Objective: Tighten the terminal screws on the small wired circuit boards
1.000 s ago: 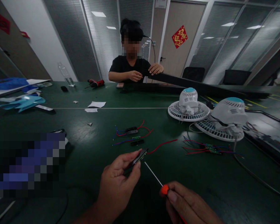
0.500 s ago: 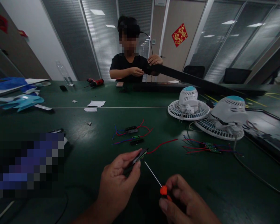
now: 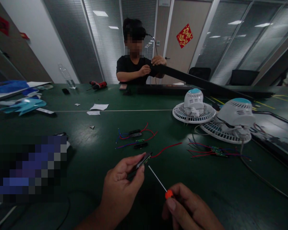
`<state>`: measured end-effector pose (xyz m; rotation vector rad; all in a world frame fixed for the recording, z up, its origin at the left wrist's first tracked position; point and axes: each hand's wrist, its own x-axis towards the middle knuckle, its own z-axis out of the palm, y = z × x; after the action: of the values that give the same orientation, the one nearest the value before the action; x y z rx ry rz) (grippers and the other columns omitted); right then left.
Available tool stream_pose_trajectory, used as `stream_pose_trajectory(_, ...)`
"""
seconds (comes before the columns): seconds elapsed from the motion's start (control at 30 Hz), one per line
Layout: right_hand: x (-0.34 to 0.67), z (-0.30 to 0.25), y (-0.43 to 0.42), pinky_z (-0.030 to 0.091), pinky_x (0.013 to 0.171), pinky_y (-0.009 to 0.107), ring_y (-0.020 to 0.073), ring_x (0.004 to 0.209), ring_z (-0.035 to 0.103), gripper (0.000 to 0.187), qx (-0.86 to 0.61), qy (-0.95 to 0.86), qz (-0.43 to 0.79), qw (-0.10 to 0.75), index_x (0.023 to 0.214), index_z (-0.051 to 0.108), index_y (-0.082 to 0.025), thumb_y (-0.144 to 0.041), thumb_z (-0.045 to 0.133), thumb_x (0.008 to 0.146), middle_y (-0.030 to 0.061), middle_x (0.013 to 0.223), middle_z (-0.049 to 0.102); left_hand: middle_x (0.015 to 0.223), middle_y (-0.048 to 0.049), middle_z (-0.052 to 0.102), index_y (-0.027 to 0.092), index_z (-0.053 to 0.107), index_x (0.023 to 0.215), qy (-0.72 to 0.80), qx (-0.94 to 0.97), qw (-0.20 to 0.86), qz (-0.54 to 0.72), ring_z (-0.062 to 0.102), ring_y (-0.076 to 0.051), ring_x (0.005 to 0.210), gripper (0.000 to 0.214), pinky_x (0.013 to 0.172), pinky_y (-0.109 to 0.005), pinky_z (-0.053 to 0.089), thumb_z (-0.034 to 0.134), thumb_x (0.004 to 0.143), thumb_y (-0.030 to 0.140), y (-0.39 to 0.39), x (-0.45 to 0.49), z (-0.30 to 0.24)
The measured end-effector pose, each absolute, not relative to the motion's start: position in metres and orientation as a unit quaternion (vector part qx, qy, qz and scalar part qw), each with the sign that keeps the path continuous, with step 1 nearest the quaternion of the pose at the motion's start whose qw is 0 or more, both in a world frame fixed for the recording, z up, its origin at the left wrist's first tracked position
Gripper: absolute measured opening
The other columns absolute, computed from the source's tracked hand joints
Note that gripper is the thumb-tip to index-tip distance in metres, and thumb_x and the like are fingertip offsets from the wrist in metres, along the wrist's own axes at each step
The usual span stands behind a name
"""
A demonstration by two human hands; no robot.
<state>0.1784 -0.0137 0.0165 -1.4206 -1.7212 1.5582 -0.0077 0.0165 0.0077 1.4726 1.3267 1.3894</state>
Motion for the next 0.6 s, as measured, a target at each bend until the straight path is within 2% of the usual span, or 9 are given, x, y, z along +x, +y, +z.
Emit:
stream_pose_trajectory(0.1,0.1768,0.0127,-0.0121,0.036,0.044,0.02,0.0078,0.048,0.047,0.029,-0.514,-0.601,0.573,0.213,0.085,0.04,-0.021,-0.051,0.041,0.082,0.0024,0.072,0.06,0.099,-0.0026,0.071,0.02,0.06,0.099,0.517,0.571,0.35,0.532,0.066,-0.017,0.09,0.023,0.078,-0.026,0.056,0.058,0.076,0.018,0.0166,-0.0086,0.0061)
stream_pose_trajectory(0.23,0.1751,0.0114,-0.0124,0.03,0.037,0.018,0.0062,0.042,0.04,0.026,-0.548,-0.588,0.556,0.211,0.084,0.038,-0.022,-0.046,0.046,0.08,-0.0018,0.063,0.055,0.098,-0.003,0.071,0.02,0.06,0.099,0.521,0.573,0.347,0.529,0.066,-0.017,0.09,0.023,0.079,-0.028,0.055,0.059,0.075,0.018,0.0179,-0.0079,0.0046)
stream_pose_trajectory(0.33,0.1743,0.0125,-0.0121,0.028,0.037,0.019,0.007,0.043,0.041,0.026,-0.569,-0.587,0.537,0.21,0.083,0.039,-0.023,-0.046,0.047,0.079,-0.0039,0.059,0.05,0.098,-0.0032,0.071,0.019,0.06,0.098,0.516,0.568,0.355,0.534,0.065,-0.017,0.091,0.023,0.081,-0.029,0.054,0.059,0.075,0.018,0.019,-0.0073,0.0057)
stream_pose_trajectory(0.6,0.1718,0.0177,-0.0049,0.027,0.035,0.017,0.0051,0.041,0.041,0.018,-0.584,-0.594,0.521,0.188,0.086,0.042,-0.021,-0.038,0.045,0.083,-0.003,0.061,0.054,0.098,-0.0047,0.07,0.018,0.062,0.096,0.526,0.558,0.379,0.517,0.065,-0.018,0.091,0.021,0.085,-0.033,0.052,0.059,0.075,0.019,0.0252,-0.0086,0.0046)
